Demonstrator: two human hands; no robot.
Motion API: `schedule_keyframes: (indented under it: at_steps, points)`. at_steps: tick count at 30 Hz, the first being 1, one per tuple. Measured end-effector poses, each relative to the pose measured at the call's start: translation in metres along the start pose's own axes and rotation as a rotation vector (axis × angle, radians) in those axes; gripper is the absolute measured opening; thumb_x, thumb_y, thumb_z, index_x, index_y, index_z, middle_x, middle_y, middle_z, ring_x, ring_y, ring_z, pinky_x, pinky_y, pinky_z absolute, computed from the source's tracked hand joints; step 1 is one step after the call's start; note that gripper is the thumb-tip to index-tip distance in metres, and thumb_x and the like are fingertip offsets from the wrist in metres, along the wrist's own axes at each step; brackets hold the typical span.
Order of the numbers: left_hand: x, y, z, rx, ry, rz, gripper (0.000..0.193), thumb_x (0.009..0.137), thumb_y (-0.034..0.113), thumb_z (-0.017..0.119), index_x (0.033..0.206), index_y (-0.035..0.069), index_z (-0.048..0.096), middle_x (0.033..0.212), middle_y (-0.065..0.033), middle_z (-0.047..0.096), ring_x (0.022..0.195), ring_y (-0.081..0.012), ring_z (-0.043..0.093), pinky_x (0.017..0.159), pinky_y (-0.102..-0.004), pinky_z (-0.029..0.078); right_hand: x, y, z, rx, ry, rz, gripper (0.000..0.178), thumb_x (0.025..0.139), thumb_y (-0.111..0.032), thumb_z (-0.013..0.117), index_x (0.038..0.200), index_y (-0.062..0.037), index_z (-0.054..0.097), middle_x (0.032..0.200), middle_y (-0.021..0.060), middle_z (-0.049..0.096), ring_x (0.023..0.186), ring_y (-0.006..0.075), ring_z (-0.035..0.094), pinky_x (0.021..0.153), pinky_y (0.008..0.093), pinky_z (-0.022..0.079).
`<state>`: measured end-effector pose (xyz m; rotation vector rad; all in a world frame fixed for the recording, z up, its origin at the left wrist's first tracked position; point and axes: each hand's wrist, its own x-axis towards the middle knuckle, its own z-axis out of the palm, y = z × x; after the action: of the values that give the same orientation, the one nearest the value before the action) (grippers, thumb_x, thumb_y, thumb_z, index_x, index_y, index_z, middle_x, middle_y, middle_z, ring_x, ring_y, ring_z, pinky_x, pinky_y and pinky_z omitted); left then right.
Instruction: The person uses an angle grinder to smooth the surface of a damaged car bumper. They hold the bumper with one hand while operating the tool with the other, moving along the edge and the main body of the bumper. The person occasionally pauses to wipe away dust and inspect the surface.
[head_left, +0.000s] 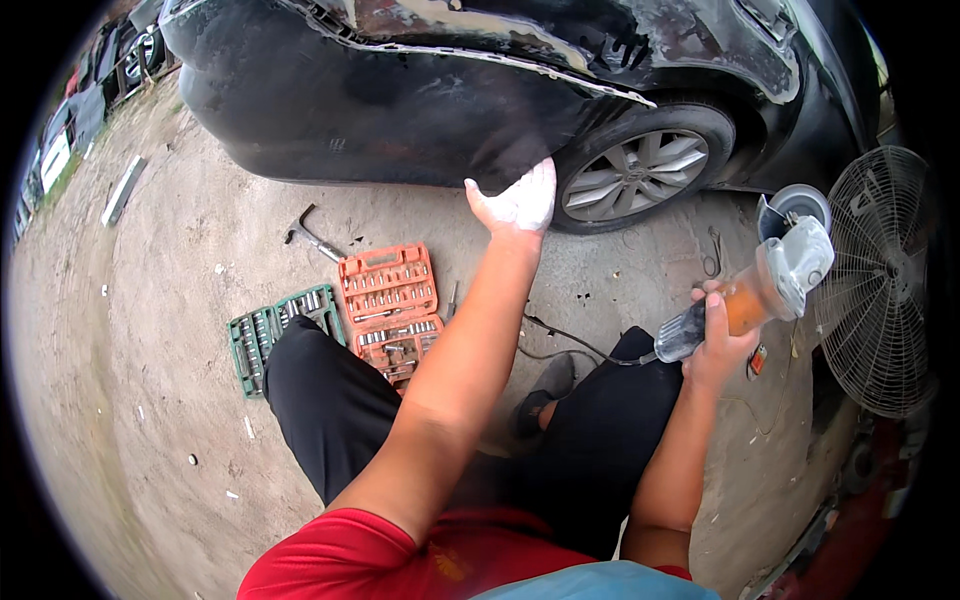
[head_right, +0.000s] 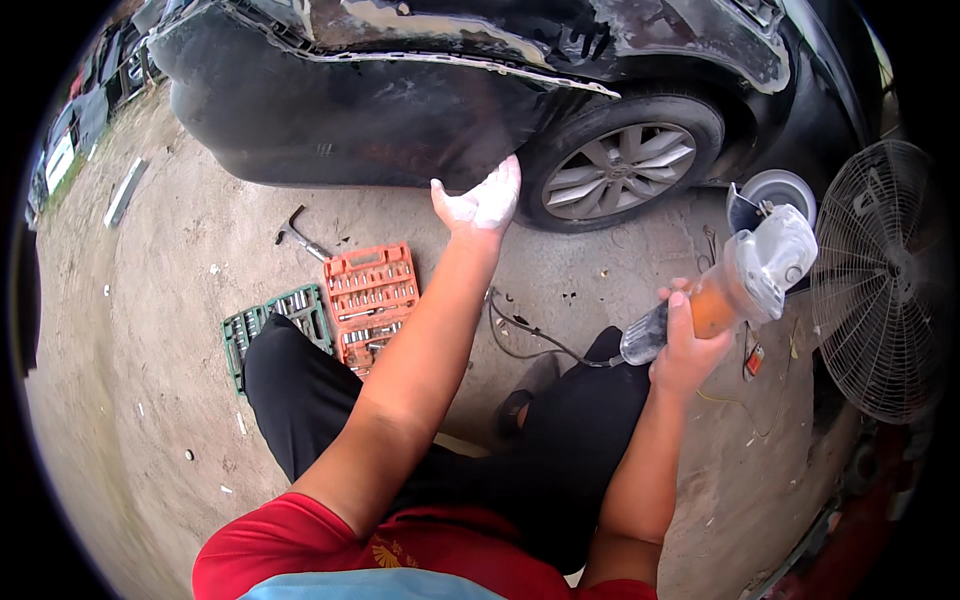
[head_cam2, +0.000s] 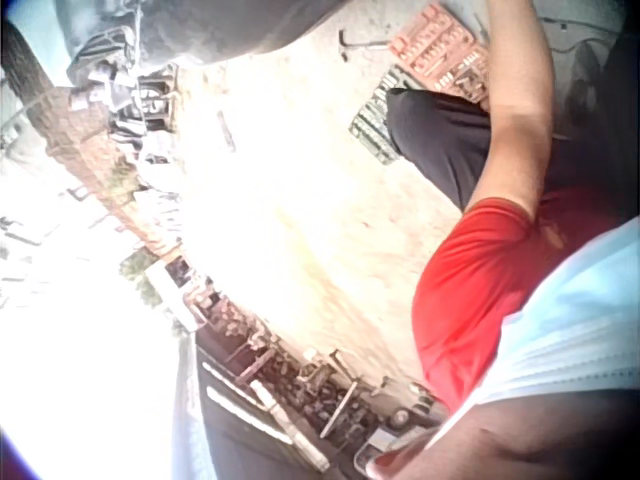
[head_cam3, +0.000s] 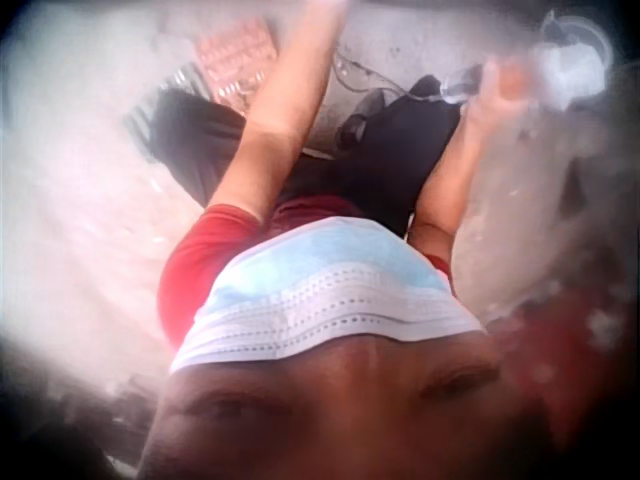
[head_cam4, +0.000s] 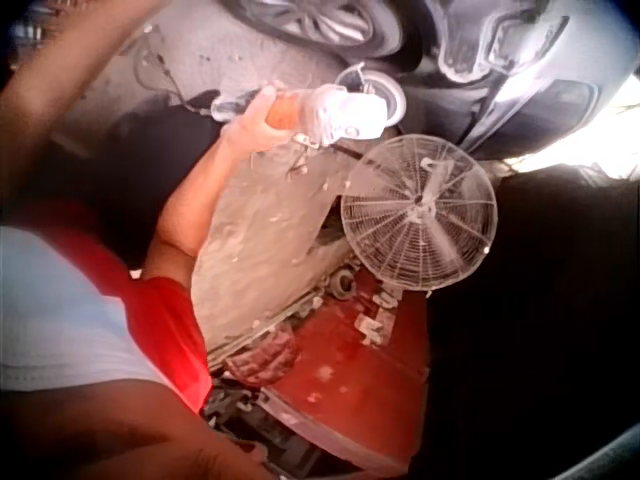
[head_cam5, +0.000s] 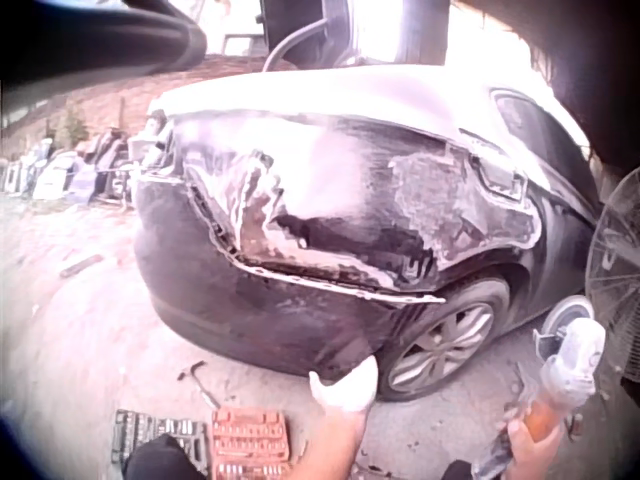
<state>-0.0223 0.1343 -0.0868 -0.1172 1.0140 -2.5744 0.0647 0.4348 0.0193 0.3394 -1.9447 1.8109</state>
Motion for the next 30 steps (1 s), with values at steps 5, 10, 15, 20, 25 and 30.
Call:
schedule_keyframes:
  at_steps: [5,10,15,20,25,30]
  points:
    - [-0.034,0.006,-0.017,0.151,0.186,0.006,0.101,0.093,0.084,0.063,0.156,0.004,0.052,0.161,-0.0155,0.054,0.150,-0.0350,0.051,0.128,-0.0525,0.040,0.046,-0.034,-0.015,-0.318,-0.110,-0.196,0.034,0.096,-0.009,0.082,0.124,0.0045,0.066,0.111,0.0123,0.076,0.096,0.0209,0.076,0.096,0.0359,0.058]
    - [-0.082,0.006,-0.014,0.149,0.196,0.020,0.112,0.087,0.084,0.073,0.163,0.006,0.046,0.167,-0.0136,0.048,0.155,-0.0330,0.044,0.133,-0.0500,0.033,0.117,-0.107,0.003,-0.720,-0.380,-0.460,0.033,0.092,-0.015,0.086,0.117,0.0022,0.072,0.108,0.0096,0.078,0.097,0.0194,0.073,0.095,0.0352,0.056]
    - [-0.102,0.009,-0.010,0.166,0.108,-0.002,0.107,0.089,0.084,0.072,0.162,0.010,0.049,0.163,-0.0118,0.053,0.149,-0.0344,0.051,0.128,-0.0506,0.040,0.153,-0.168,0.087,-0.942,-0.614,-0.605,0.047,0.084,-0.023,0.087,0.120,0.0025,0.069,0.102,0.0178,0.078,0.091,0.0227,0.074,0.090,0.0375,0.058]
    - [-0.107,0.009,-0.004,0.098,0.115,-0.015,0.104,0.091,0.086,0.068,0.164,0.015,0.048,0.168,-0.0102,0.050,0.151,-0.0339,0.050,0.128,-0.0511,0.040,0.177,-0.170,0.143,-1.206,-0.915,-0.622,0.056,0.077,-0.030,0.085,0.123,-0.0023,0.068,0.104,0.0267,0.077,0.103,0.0498,0.074,0.086,0.0505,0.059]
    - [-0.110,0.010,-0.002,0.059,0.119,-0.045,0.099,0.092,0.086,0.067,0.162,0.017,0.051,0.167,-0.0095,0.052,0.149,-0.0339,0.052,0.127,-0.0505,0.042,0.162,-0.144,0.170,-1.460,-0.980,-0.620,0.061,0.072,-0.035,0.083,0.124,-0.0054,0.070,0.105,0.0248,0.079,0.101,0.0477,0.075,0.090,0.0565,0.060]
    - [-0.107,0.012,-0.007,0.066,0.131,-0.040,0.096,0.093,0.085,0.067,0.159,0.017,0.055,0.166,-0.0092,0.053,0.149,-0.0335,0.053,0.127,-0.0498,0.042,0.163,-0.130,0.176,-1.562,-0.920,-0.588,0.058,0.075,-0.036,0.083,0.123,-0.0062,0.069,0.105,0.0232,0.079,0.102,0.0466,0.076,0.090,0.0565,0.060]
